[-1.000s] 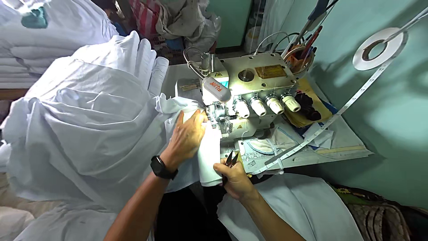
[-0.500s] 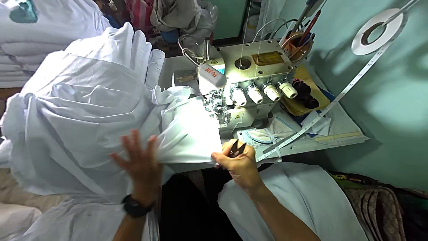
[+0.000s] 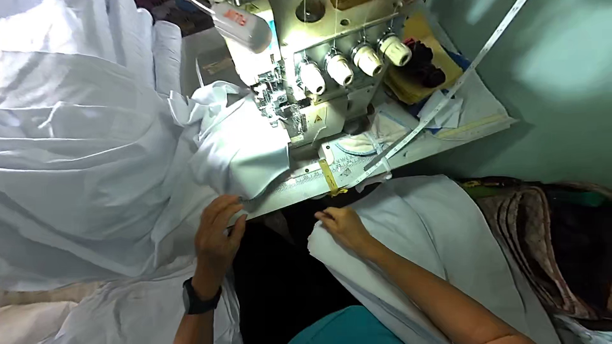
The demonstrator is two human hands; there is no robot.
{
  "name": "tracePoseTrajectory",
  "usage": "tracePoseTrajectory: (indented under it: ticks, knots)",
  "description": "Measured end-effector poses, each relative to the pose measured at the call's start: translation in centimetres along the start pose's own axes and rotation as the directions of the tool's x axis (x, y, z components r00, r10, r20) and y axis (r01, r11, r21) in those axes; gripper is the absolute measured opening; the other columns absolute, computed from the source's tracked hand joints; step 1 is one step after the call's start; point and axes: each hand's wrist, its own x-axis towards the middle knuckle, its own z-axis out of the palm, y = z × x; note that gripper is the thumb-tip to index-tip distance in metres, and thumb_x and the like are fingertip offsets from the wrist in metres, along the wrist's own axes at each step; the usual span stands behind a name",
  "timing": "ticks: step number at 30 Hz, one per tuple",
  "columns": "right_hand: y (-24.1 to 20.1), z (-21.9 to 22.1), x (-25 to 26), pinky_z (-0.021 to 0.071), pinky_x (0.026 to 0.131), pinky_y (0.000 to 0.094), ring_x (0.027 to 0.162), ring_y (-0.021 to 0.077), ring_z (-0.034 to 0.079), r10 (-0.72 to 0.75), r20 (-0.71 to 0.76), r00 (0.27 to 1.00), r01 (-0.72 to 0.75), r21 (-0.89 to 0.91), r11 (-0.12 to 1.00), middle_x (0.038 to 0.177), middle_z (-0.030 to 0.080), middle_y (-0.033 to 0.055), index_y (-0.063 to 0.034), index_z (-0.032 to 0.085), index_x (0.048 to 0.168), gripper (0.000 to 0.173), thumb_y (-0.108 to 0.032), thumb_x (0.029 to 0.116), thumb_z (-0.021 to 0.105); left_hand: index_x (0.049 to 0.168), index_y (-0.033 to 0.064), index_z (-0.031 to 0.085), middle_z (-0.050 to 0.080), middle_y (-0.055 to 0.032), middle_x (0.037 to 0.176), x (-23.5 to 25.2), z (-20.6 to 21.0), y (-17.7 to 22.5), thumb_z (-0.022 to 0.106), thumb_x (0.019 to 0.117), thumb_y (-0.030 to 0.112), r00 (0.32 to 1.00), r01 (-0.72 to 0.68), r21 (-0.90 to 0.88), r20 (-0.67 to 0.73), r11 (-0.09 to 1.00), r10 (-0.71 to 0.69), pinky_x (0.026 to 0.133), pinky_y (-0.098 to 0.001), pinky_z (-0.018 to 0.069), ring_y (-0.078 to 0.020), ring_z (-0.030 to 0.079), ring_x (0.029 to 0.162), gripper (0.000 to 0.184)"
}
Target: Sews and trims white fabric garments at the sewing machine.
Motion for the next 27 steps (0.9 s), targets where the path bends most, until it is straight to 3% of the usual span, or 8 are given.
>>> tracePoseTrajectory:
  ticks: [3, 6, 9, 13, 19, 22, 24, 27]
  knots:
    - [1.8, 1.0, 1.0, 0.0500, 0.065, 0.0423, 0.063, 0.0223, 0.060, 0.117, -0.236, 0.965, -0.099, 0.086, 0.991, 0.070, 0.062, 0.0123, 0.0071, 0.070, 0.092, 0.044, -0.035, 0.1007, 0.063, 0.097, -0.0070, 0.074, 0.074, -0.0203, 0.106, 0.3, 2.4, 2.9, 0.064, 0.0957, 0.008, 0.999, 0.016, -0.205, 0.043, 0.979, -0.007, 0.094, -0.0274, 0.0548, -0.0201, 0.071, 0.105, 0.019]
    - [1.8, 2.9, 2.2, 0.0468, 0.057, 0.0159, 0.054, -0.0030, 0.053, 0.157, -0.334, 0.929, 0.018, 0.466, 0.884, 0.060, 0.058, -0.0075, -0.0007, 0.066, 0.081, 0.020, -0.013, 0.0963, 0.067, 0.096, -0.0067, 0.075, 0.075, -0.0175, 0.103, 1.1, 4.4, 4.0, 0.064, 0.0950, 0.005, 0.992, 0.035, -0.340, 0.126, 0.940, 0.009, 0.091, -0.0212, 0.0555, -0.0131, 0.072, 0.099, 0.016]
    - [0.1, 2.9, 1.8, 0.0462, 0.050, 0.0149, 0.050, -0.0023, 0.056, 0.230, -0.205, 0.951, 0.025, 0.795, 0.607, 0.058, 0.064, -0.0076, -0.0088, 0.062, 0.073, 0.025, 0.002, 0.0954, 0.060, 0.094, -0.0067, 0.075, 0.074, -0.0180, 0.107, 2.0, 5.6, 4.3, 0.065, 0.0931, 0.003, 0.964, 0.103, -0.406, 0.264, 0.908, 0.009, 0.087, -0.0216, 0.0570, -0.0127, 0.073, 0.098, 0.013]
    - [-2.8, 0.4, 0.4, 0.0328, 0.040, 0.0133, 0.040, -0.0025, 0.044, 0.274, 0.034, 0.961, -0.149, 0.899, 0.411, 0.053, 0.061, -0.0043, -0.0100, 0.058, 0.071, 0.030, 0.004, 0.0969, 0.055, 0.095, -0.0072, 0.074, 0.074, -0.0156, 0.109, 3.0, 6.6, 4.3, 0.066, 0.0936, 0.002, 0.852, 0.317, -0.483, 0.522, 0.816, -0.022, 0.088, -0.0192, 0.0551, -0.0065, 0.070, 0.097, 0.012]
    - [-2.7, -0.3, 1.1, 0.0326, 0.039, 0.0139, 0.038, -0.0012, 0.042, 0.378, -0.078, 0.922, -0.099, 0.899, 0.427, 0.051, 0.059, -0.0018, -0.0077, 0.056, 0.068, 0.032, 0.008, 0.0955, 0.057, 0.097, -0.0007, 0.074, 0.073, 0.0044, 0.087, 4.6, 5.0, 4.4, 0.069, 0.0921, 0.001, 0.642, 0.660, -0.433, 0.750, 0.614, -0.160, 0.077, -0.0132, 0.0540, 0.0070, 0.065, 0.079, 0.007]
    - [-2.2, -0.8, 1.5, 0.0341, 0.039, 0.0148, 0.038, -0.0004, 0.042, 0.411, -0.174, 0.895, -0.042, 0.884, 0.466, 0.051, 0.059, -0.0024, -0.0085, 0.056, 0.071, 0.031, 0.004, 0.0986, 0.057, 0.101, 0.0002, 0.075, 0.075, 0.0044, 0.094, 4.7, 4.0, 3.8, 0.066, 0.0931, -0.001, 0.637, 0.687, -0.486, 0.761, 0.540, -0.125, 0.082, -0.0149, 0.0553, 0.0050, 0.067, 0.087, 0.012]
    - [-1.7, -0.9, 0.9, 0.0354, 0.041, 0.0139, 0.040, -0.0022, 0.043, 0.309, -0.144, 0.940, -0.049, 0.841, 0.539, 0.055, 0.060, -0.0056, -0.0066, 0.060, 0.081, 0.025, -0.006, 0.1047, 0.050, 0.105, -0.0003, 0.075, 0.075, 0.0029, 0.101, 4.7, 3.6, 3.3, 0.064, 0.0927, -0.002, 0.648, 0.682, -0.519, 0.755, 0.515, -0.097, 0.084, -0.0163, 0.0556, 0.0033, 0.067, 0.091, 0.016]
    - [-1.6, -0.7, -0.9, 0.0353, 0.047, 0.0126, 0.049, -0.0055, 0.041, 0.064, 0.108, 0.992, -0.122, 0.723, 0.680, 0.065, 0.054, -0.0128, -0.0036, 0.058, 0.109, 0.036, -0.024, 0.1084, 0.028, 0.108, -0.0034, 0.072, 0.072, 0.0006, 0.108, 5.3, 3.5, 2.8, 0.065, 0.0889, -0.005, 0.669, 0.632, -0.530, 0.741, 0.566, -0.053, 0.080, -0.0142, 0.0549, 0.0047, 0.065, 0.088, 0.021]
